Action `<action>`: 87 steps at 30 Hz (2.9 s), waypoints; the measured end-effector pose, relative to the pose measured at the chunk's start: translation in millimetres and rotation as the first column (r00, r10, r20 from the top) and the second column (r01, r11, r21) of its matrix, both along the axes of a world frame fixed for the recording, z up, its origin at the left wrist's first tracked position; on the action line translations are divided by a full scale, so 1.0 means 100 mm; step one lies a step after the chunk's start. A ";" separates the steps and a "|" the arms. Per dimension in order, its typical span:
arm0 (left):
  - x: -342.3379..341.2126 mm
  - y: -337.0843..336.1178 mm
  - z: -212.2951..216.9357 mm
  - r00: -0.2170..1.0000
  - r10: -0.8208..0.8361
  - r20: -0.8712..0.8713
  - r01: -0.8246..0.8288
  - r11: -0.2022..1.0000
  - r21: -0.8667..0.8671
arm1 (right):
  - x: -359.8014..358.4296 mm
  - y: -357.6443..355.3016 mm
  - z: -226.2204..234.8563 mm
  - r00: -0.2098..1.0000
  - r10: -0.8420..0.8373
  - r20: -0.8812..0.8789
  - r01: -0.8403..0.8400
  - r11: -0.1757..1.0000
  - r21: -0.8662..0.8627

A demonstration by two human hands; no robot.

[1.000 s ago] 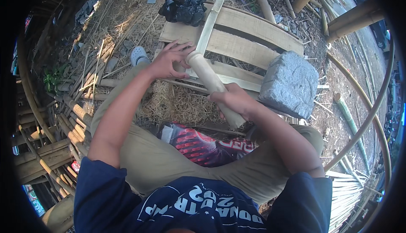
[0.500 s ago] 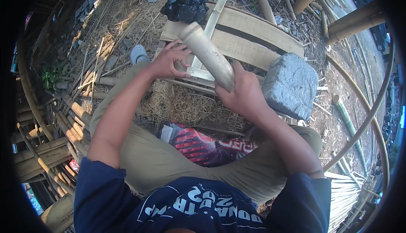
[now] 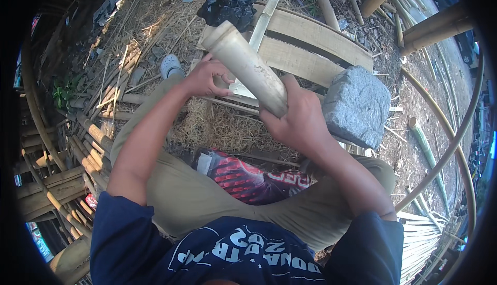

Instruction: The person is assembling a bamboo structure by hand. They position thin bamboo strips across a wooden frame, secure the pieces together using wire, and use a large rock to press down on the joints.

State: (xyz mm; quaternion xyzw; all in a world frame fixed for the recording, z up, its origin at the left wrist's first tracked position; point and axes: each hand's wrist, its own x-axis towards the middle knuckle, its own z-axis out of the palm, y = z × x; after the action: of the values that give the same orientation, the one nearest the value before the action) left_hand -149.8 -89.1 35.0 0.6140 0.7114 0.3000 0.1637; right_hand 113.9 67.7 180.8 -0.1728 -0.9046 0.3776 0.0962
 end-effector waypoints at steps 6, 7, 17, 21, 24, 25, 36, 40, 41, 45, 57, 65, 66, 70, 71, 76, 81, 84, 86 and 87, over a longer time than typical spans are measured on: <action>0.03 0.12 -0.01 0.999 -0.054 -0.001 0.054 0.996 0.075 | 0.16 0.20 -0.62 0.934 0.051 0.354 -0.027 0.997 -0.072; 0.01 0.09 -0.01 0.998 -0.065 -0.016 0.066 0.996 0.052 | 0.11 0.19 -0.58 0.934 0.013 0.358 0.083 0.965 -0.250; 0.02 0.08 -0.04 0.997 -0.067 -0.041 0.068 0.997 0.034 | 0.05 0.18 -0.63 0.834 0.168 0.526 0.258 0.724 -0.640; 0.00 0.06 -0.04 0.997 -0.066 -0.046 0.068 0.997 0.026 | -0.02 0.34 -0.55 0.891 0.076 0.447 0.293 0.657 -0.694; 0.00 0.08 -0.02 0.995 -0.081 -0.063 0.082 0.996 0.025 | 0.02 0.33 -0.55 0.893 0.084 0.442 0.249 0.725 -0.642; 0.01 0.08 -0.02 0.998 -0.057 -0.040 0.058 0.998 0.036 | 0.07 0.28 -0.62 0.929 0.099 0.358 0.053 0.919 -0.390; -0.03 0.05 0.05 0.999 -0.019 -0.048 0.003 0.946 -0.325 | -0.11 0.09 0.08 0.998 0.016 0.055 -0.017 1.000 0.016; 0.09 0.09 -0.06 0.998 -0.050 -0.026 0.052 0.994 0.100 | 0.00 0.01 -0.36 0.996 -0.033 0.081 0.026 0.996 0.089; 0.10 0.17 -0.02 0.998 -0.060 -0.021 0.062 0.990 0.127 | 0.11 0.11 -0.64 0.914 0.081 0.398 -0.135 0.985 0.110; 0.08 0.01 0.01 1.000 0.002 0.005 -0.003 0.998 0.064 | 0.06 -0.07 -0.39 0.981 -0.001 0.196 0.002 1.000 -0.002; 0.11 0.08 0.03 0.999 -0.016 -0.035 0.018 0.999 0.049 | 0.13 0.10 -0.64 0.915 0.091 0.392 -0.079 0.996 -0.046; 0.06 0.09 -0.01 0.999 -0.040 -0.004 0.040 0.998 0.037 | 0.06 0.23 -0.68 0.894 0.101 0.437 0.005 0.972 -0.234; 0.06 0.09 -0.01 0.999 -0.032 0.008 0.032 0.999 0.044 | 0.06 0.23 -0.68 0.881 0.103 0.461 0.049 0.951 -0.305; 0.01 0.06 -0.04 0.995 -0.077 -0.065 0.077 0.997 -0.001 | 0.00 0.25 -0.61 0.856 0.071 0.511 0.168 0.898 -0.406; 0.01 0.07 -0.04 0.995 -0.077 -0.063 0.079 0.997 0.020 | 0.01 0.24 -0.62 0.856 0.071 0.512 0.169 0.898 -0.407; 0.02 0.06 -0.04 0.994 -0.076 -0.084 0.079 0.996 0.035 | 0.00 0.32 -0.67 0.851 0.140 0.506 0.178 0.831 -0.528; 0.03 0.07 -0.05 0.997 -0.063 -0.052 0.066 0.996 0.053 | 0.00 0.27 -0.63 0.836 0.156 0.525 0.205 0.799 -0.565; 0.00 0.07 -0.05 0.995 -0.074 -0.074 0.077 0.996 0.043 | -0.01 0.31 -0.63 0.838 0.158 0.522 0.232 0.763 -0.603; 0.01 0.07 -0.04 0.996 -0.070 -0.057 0.072 0.997 0.037 | -0.01 0.32 -0.63 0.845 0.128 0.519 0.258 0.752 -0.606; 0.02 0.08 -0.04 0.997 -0.066 -0.039 0.067 0.997 0.030 | 0.00 0.31 -0.63 0.841 0.161 0.517 0.224 0.765 -0.604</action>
State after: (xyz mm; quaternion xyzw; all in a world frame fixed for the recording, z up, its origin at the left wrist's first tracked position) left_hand -148.0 -81.3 31.0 0.6455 0.6888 0.2937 0.1505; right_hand 114.1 98.9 118.2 -0.3099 -0.7055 0.5978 -0.2210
